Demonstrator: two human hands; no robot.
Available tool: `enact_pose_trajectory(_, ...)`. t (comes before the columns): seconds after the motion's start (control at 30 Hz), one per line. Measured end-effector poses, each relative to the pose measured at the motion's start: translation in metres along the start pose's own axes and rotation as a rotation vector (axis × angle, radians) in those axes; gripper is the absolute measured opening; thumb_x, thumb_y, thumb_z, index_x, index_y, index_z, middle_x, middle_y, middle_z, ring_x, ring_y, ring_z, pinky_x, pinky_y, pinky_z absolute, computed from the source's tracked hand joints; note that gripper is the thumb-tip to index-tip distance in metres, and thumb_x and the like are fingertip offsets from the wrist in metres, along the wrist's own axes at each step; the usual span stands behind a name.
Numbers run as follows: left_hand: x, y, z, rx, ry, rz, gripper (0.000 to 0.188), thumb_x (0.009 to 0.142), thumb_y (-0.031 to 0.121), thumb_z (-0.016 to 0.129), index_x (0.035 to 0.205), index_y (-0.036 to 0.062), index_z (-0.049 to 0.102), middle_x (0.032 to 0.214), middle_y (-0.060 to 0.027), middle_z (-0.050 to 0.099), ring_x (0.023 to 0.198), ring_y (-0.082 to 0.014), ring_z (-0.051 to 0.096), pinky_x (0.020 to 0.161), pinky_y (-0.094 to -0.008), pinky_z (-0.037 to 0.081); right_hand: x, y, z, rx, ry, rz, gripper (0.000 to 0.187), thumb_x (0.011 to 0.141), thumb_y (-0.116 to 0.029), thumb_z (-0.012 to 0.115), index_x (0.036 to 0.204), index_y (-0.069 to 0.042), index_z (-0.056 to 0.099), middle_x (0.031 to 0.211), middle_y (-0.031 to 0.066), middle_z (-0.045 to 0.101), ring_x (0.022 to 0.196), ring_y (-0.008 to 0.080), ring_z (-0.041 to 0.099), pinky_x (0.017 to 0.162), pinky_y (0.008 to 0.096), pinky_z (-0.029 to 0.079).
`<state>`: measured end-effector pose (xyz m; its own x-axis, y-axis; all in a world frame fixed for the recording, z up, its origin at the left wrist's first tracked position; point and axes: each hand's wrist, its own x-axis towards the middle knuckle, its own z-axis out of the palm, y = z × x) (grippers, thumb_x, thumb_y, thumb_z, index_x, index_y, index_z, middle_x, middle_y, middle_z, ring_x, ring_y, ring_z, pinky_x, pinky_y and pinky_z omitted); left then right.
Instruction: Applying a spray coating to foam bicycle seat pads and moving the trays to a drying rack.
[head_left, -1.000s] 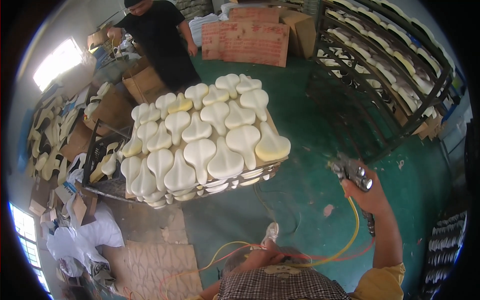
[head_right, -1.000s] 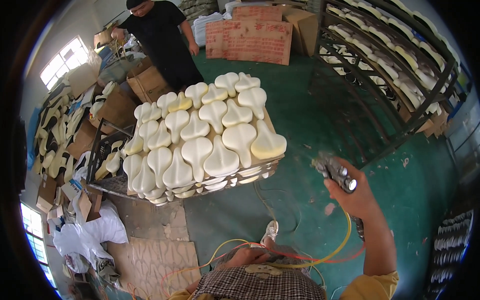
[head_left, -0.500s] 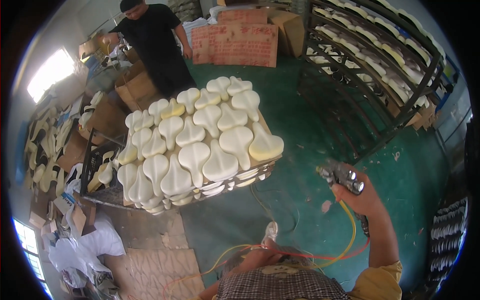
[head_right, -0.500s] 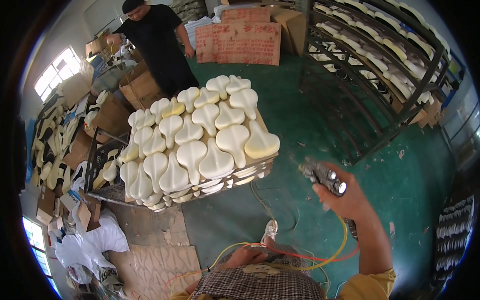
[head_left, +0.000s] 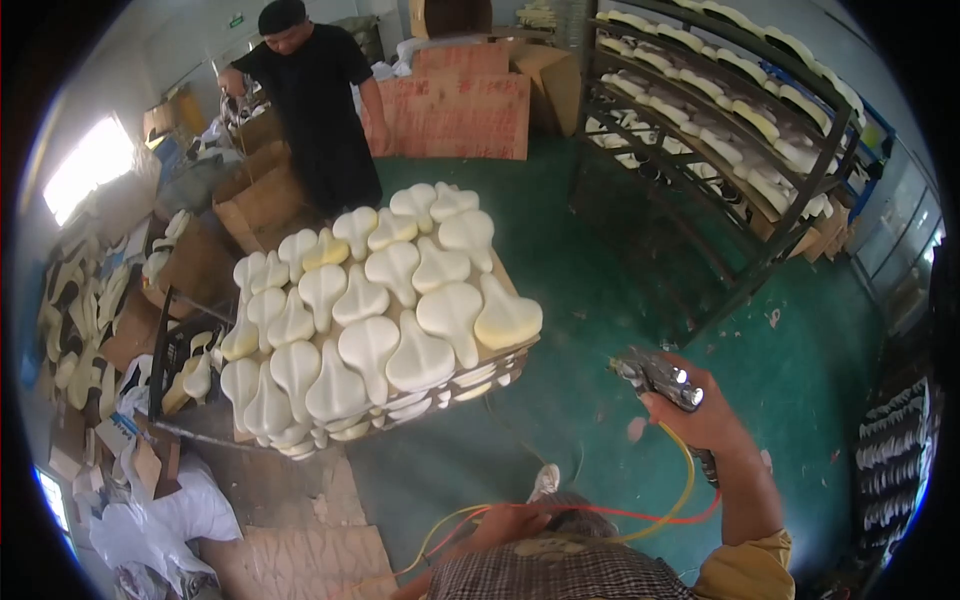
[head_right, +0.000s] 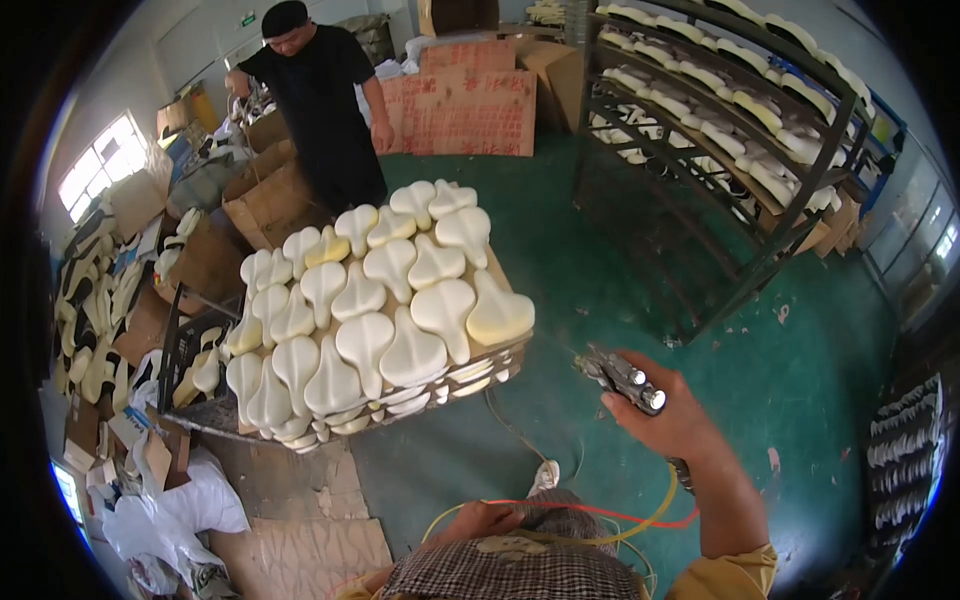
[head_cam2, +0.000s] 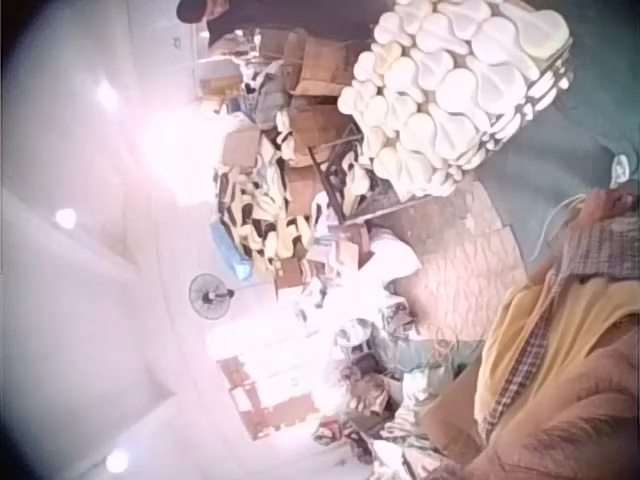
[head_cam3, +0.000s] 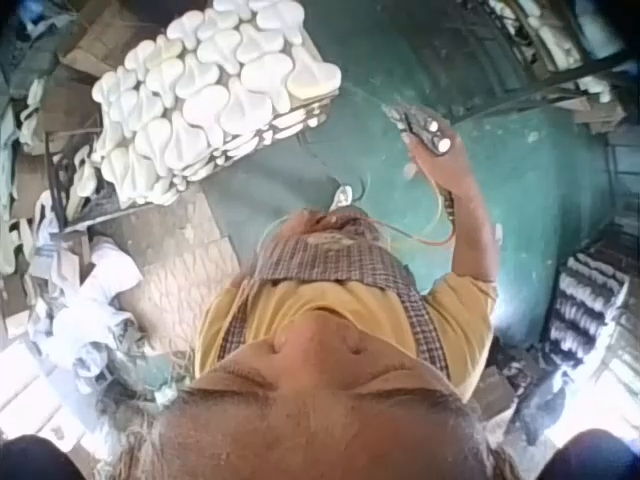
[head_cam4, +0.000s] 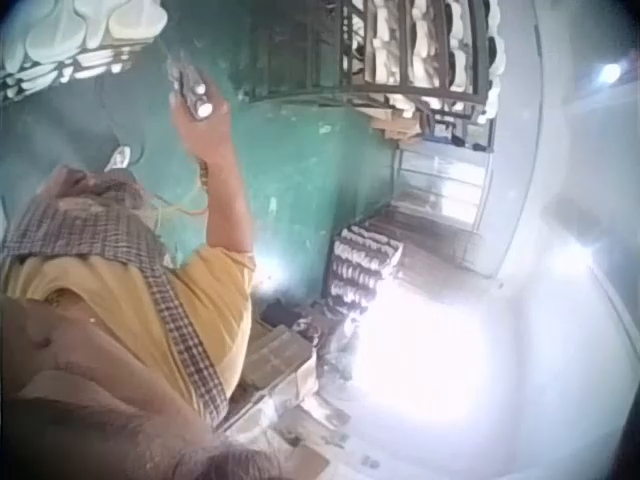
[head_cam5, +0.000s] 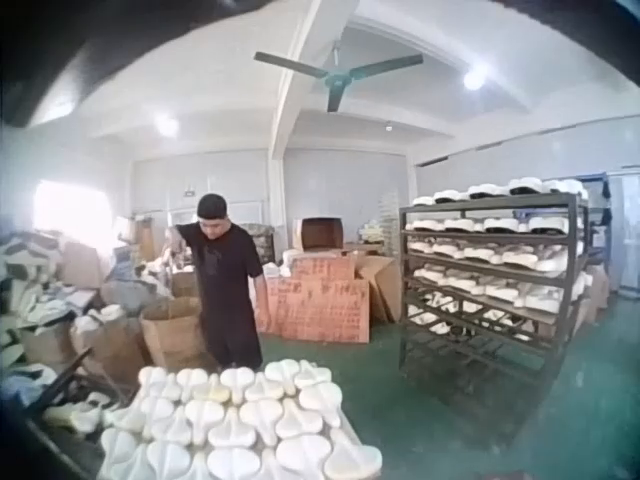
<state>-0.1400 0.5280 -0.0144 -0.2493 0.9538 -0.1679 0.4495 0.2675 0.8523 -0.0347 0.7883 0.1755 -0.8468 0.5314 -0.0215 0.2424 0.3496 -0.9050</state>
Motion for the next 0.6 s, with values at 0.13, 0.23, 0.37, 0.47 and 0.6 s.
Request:
enact_pose_trajectory(0.13,0.018,-0.006,-0.001,0.134,-0.146,-0.166,0.035,0.088,0.041,0.05,0.088,0.0098,0.065,0.086,-0.0164,0.064,0.08,-0.0357,0.062,0.069,-0.0452,0.048,0.018,0.01,-0.013,0.127,0.113,0.003,0.046,0.081,-0.014,0.067,0.123,-0.003,0.052,0.078,0.0015,0.062,0.064,0.0076,0.057,0.058,0.0242,0.048)
enact_pose_trajectory(0.23,0.032,0.001,-0.012,0.092,-0.068,-0.21,0.038,0.087,0.044,0.048,0.088,0.0101,0.065,0.087,-0.0164,0.064,0.081,-0.0372,0.061,0.071,-0.0452,0.048,0.024,0.042,-0.024,0.191,0.07,0.022,0.046,0.082,-0.015,0.067,0.124,-0.003,0.051,0.08,0.0016,0.062,0.065,0.0083,0.058,0.058,0.0243,0.049)
enact_pose_trajectory(0.37,0.068,0.008,-0.017,0.129,-0.062,-0.221,0.038,0.088,0.043,0.047,0.088,0.0091,0.064,0.084,-0.0178,0.064,0.08,-0.0379,0.06,0.071,-0.0451,0.048,0.021,0.092,-0.036,0.452,0.072,-0.05,0.044,0.084,-0.015,0.066,0.123,-0.002,0.049,0.085,0.0026,0.06,0.071,0.0106,0.06,0.063,0.0255,0.05)
enact_pose_trajectory(0.47,0.098,0.023,-0.015,0.18,-0.068,-0.187,0.038,0.088,0.042,0.046,0.088,0.0081,0.063,0.083,-0.019,0.063,0.08,-0.0388,0.06,0.072,-0.0454,0.048,0.021,0.12,-0.041,0.569,0.182,0.118,0.037,0.085,-0.014,0.064,0.118,-0.003,0.051,0.086,0.0037,0.06,0.074,0.0132,0.06,0.065,0.0277,0.051)
enact_pose_trajectory(0.6,0.139,0.027,-0.003,0.231,-0.126,-0.158,0.039,0.088,0.042,0.045,0.09,0.0078,0.062,0.085,-0.0192,0.063,0.082,-0.0401,0.059,0.074,-0.0452,0.047,0.023,0.16,-0.058,0.756,0.189,0.259,0.027,0.086,-0.015,0.062,0.108,-0.004,0.053,0.085,0.0046,0.061,0.074,0.0146,0.06,0.059,0.0289,0.05)
